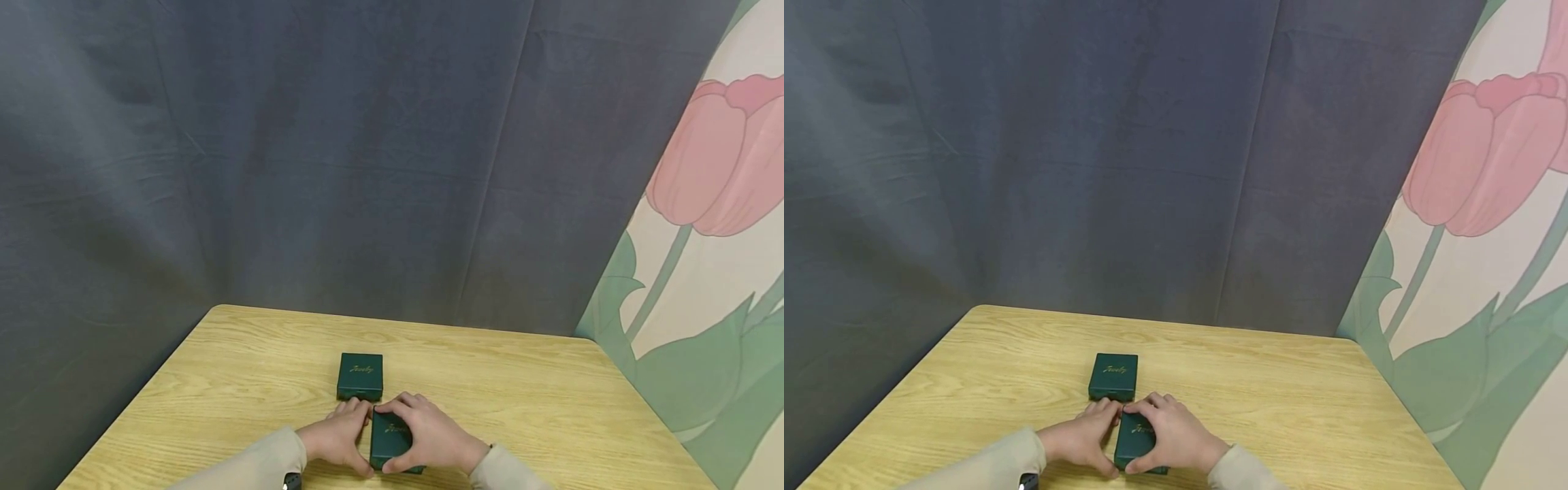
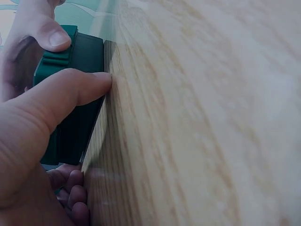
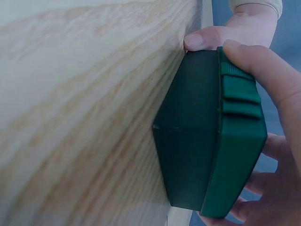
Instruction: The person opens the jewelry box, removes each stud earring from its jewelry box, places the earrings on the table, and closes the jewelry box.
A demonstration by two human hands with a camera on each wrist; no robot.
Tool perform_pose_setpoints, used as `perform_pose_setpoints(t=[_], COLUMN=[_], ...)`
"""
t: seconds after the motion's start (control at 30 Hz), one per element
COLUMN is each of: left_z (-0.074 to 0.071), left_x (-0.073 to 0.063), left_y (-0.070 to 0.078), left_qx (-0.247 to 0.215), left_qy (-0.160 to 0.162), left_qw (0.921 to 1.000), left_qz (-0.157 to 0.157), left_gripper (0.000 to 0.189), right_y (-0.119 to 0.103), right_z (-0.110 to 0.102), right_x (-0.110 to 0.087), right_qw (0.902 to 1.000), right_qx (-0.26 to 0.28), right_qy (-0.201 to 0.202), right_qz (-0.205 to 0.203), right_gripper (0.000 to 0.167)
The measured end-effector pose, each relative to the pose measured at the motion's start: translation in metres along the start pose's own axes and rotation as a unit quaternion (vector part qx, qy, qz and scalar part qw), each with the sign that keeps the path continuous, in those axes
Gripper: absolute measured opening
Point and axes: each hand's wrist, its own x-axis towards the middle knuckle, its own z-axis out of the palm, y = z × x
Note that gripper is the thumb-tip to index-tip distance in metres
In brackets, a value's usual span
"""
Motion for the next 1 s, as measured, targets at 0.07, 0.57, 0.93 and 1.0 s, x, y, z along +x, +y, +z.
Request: perform_pose_setpoints(t=[0.07,0.57,0.93,1.0], left_z=[-0.0002,-0.0002,0.0004,0.0006], left_x=[0.0,-0.0011,-0.0003,-0.0001], left_y=[-0.0002,-0.0006,-0.0018,-0.0022], left_qx=[-0.001,0.0,0.006,0.007], left_qy=[0.0,-0.002,-0.002,-0.001], left_qw=[1.0,1.0,1.0,0.9999], left_qz=[0.0,0.005,0.007,0.009], left_gripper=[0.071,0.07,0.072,0.071], right_y=[-0.0001,0.0007,0.0029,0.0032], right_z=[0.0001,0.001,0.0044,0.0057], right_x=[0.0001,0.0002,-0.0007,-0.001], right_qw=[1.0,1.0,0.9995,0.9994], right_qx=[0.0,0.004,0.03,0.032], right_qy=[0.0,-0.003,-0.013,-0.012], right_qz=[0.0,0.002,0.0,-0.003], right_gripper=[0.074,0.076,0.077,0.078])
